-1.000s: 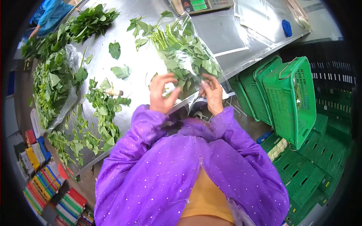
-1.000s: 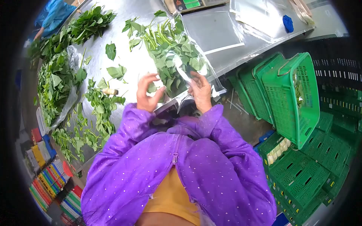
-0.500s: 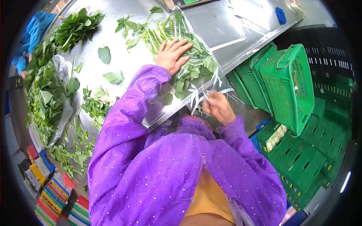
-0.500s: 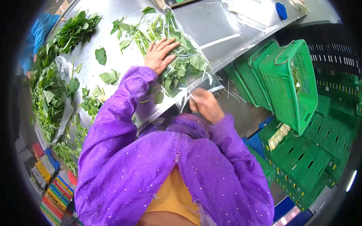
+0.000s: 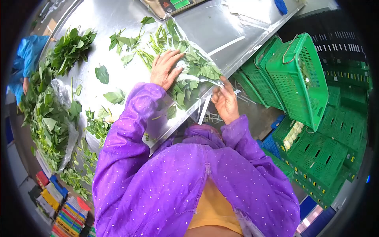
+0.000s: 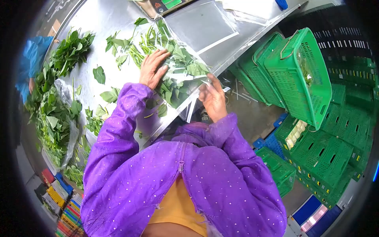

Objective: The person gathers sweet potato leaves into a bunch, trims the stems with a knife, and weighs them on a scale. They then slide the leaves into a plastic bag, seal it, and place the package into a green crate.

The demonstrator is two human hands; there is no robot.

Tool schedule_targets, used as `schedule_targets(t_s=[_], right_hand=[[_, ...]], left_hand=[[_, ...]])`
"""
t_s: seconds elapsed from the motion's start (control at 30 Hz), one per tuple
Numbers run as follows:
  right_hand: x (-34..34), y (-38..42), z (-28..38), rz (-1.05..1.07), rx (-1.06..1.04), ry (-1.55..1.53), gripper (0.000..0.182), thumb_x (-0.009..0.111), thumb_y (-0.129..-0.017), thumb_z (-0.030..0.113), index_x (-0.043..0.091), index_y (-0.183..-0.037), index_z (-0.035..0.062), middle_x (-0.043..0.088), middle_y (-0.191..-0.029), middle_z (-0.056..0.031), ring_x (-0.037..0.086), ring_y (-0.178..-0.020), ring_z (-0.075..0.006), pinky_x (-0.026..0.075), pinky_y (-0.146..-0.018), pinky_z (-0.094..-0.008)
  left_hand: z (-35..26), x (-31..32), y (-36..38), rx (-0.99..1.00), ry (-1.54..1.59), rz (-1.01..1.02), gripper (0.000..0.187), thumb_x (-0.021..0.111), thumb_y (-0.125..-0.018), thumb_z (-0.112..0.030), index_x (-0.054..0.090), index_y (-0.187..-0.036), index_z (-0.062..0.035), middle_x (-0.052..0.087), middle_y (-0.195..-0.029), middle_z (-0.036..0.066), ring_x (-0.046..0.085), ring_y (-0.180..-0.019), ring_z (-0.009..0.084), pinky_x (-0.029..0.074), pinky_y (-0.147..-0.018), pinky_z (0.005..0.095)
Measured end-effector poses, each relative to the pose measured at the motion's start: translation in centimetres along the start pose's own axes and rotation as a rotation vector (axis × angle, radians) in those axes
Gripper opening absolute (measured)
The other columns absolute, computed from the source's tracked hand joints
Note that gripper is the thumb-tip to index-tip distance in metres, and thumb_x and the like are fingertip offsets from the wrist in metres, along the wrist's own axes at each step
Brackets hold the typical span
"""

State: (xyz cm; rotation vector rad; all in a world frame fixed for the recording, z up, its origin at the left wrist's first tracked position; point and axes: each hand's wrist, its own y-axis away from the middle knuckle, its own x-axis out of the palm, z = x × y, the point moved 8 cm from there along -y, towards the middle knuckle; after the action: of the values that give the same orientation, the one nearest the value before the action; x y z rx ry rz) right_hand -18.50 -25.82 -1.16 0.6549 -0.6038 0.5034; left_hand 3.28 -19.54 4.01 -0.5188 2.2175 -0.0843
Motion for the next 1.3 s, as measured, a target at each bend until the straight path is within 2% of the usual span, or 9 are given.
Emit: schedule_targets(t_s=[0.17, 0.33, 0.57, 0.63, 0.73, 0.87, 1.0, 1.1, 1.3], right_hand=[[1.6, -1.6, -0.8, 0.004, 0.027, -0.027, 0.03, 0.055, -0.088, 0.017, 0.046, -0.116, 0.0136, 0.059, -0.086, -0.0086, 0.053, -0.056, -0.0161, 0.041, -0.051, -0.0282], [-2.6, -2.6, -0.5, -0.249, -0.005, 0.263, 0.01, 0.058, -0.085, 0.018, 0.055, -0.091, 0.0109, 0.058, -0.072, -0.0042, 0.054, -0.059, -0.0131, 0.04, -0.05, -0.026], [1.0, -1.8, -0.2, -0.065, 0.008, 0.021, 0.018, 0.055, -0.087, 0.02, 0.053, -0.1, 0.0082, 0.059, -0.08, -0.0073, 0.055, -0.061, -0.0151, 0.041, -0.05, -0.0268], [0.6, -2.7, -1.0, -0.01, 0.071, 0.089, 0.017, 0.057, -0.085, 0.018, 0.054, -0.099, 0.0095, 0.059, -0.081, -0.0053, 0.055, -0.063, -0.0146, 0.042, -0.049, -0.0279], [-0.7, -3.2, -0.9, -0.234, 0.033, 0.115, 0.012, 0.057, -0.086, 0.014, 0.057, -0.097, 0.0105, 0.056, -0.07, -0.0033, 0.052, -0.052, -0.0121, 0.04, -0.046, -0.0249], [-0.2, -2.3, -0.7, -0.172, -0.01, 0.304, 0.011, 0.059, -0.084, 0.012, 0.055, -0.094, 0.0081, 0.055, -0.068, -0.0026, 0.049, -0.05, -0.0093, 0.038, -0.044, -0.0228], [2.1, -0.4, 1.9, -0.182, -0.25, 0.589, 0.02, 0.056, -0.085, 0.009, 0.051, -0.103, 0.0016, 0.055, -0.068, -0.0042, 0.048, -0.052, -0.007, 0.038, -0.044, -0.0186], [1.7, 0.6, 2.0, -0.184, -0.323, 0.475, 0.026, 0.055, -0.086, 0.008, 0.05, -0.11, 0.0015, 0.055, -0.068, -0.0047, 0.049, -0.054, -0.007, 0.038, -0.045, -0.0186], [2.8, -1.9, 0.4, 0.069, -0.026, 0.05, 0.02, 0.056, -0.087, 0.014, 0.056, -0.105, 0.0069, 0.059, -0.072, -0.0052, 0.053, -0.054, -0.0113, 0.042, -0.049, -0.0235]], left_hand=[[-1.0, -0.2, -0.8, 0.026, 0.012, -0.003, 0.039, 0.047, -0.087, -0.03, 0.049, -0.124, -0.0163, 0.044, -0.131, 0.005, 0.032, -0.127, 0.0267, 0.016, -0.106, 0.0458], [-0.5, 1.1, -0.9, 0.07, -0.068, -0.002, 0.039, 0.05, -0.086, -0.029, 0.049, -0.124, -0.0195, 0.045, -0.13, 0.003, 0.034, -0.126, 0.0262, 0.019, -0.105, 0.0486], [0.0, 1.8, -0.8, 0.048, -0.105, 0.033, 0.041, 0.049, -0.086, -0.029, 0.047, -0.126, -0.0204, 0.042, -0.133, 0.002, 0.031, -0.128, 0.0244, 0.017, -0.106, 0.0465], [-0.2, 1.7, -0.6, 0.059, -0.087, 0.011, 0.041, 0.054, -0.083, -0.028, 0.05, -0.124, -0.022, 0.045, -0.13, 0.002, 0.033, -0.126, 0.0258, 0.018, -0.105, 0.0487], [-0.1, 1.7, -0.2, 0.063, -0.106, 0.025, 0.04, 0.055, -0.083, -0.026, 0.051, -0.122, -0.0221, 0.045, -0.13, 0.002, 0.034, -0.126, 0.0255, 0.019, -0.105, 0.0485], [-0.1, 1.6, -0.1, 0.046, -0.095, 0.027, 0.041, 0.055, -0.083, -0.026, 0.05, -0.123, -0.0224, 0.044, -0.131, 0.002, 0.034, -0.126, 0.0258, 0.019, -0.105, 0.0486], [-0.2, 1.5, -0.3, 0.036, -0.081, 0.029, 0.041, 0.054, -0.083, -0.026, 0.05, -0.124, -0.0227, 0.045, -0.131, 0.002, 0.034, -0.125, 0.0264, 0.019, -0.105, 0.0483], [-0.1, 1.4, -0.4, 0.029, -0.077, 0.031, 0.04, 0.053, -0.084, -0.027, 0.05, -0.124, -0.0227, 0.045, -0.131, 0.003, 0.034, -0.125, 0.0266, 0.019, -0.105, 0.0485], [-0.2, 1.3, -0.5, 0.049, -0.076, 0.043, 0.04, 0.052, -0.085, -0.028, 0.05, -0.124, -0.0204, 0.045, -0.131, 0.004, 0.034, -0.126, 0.0265, 0.019, -0.105, 0.0483]])
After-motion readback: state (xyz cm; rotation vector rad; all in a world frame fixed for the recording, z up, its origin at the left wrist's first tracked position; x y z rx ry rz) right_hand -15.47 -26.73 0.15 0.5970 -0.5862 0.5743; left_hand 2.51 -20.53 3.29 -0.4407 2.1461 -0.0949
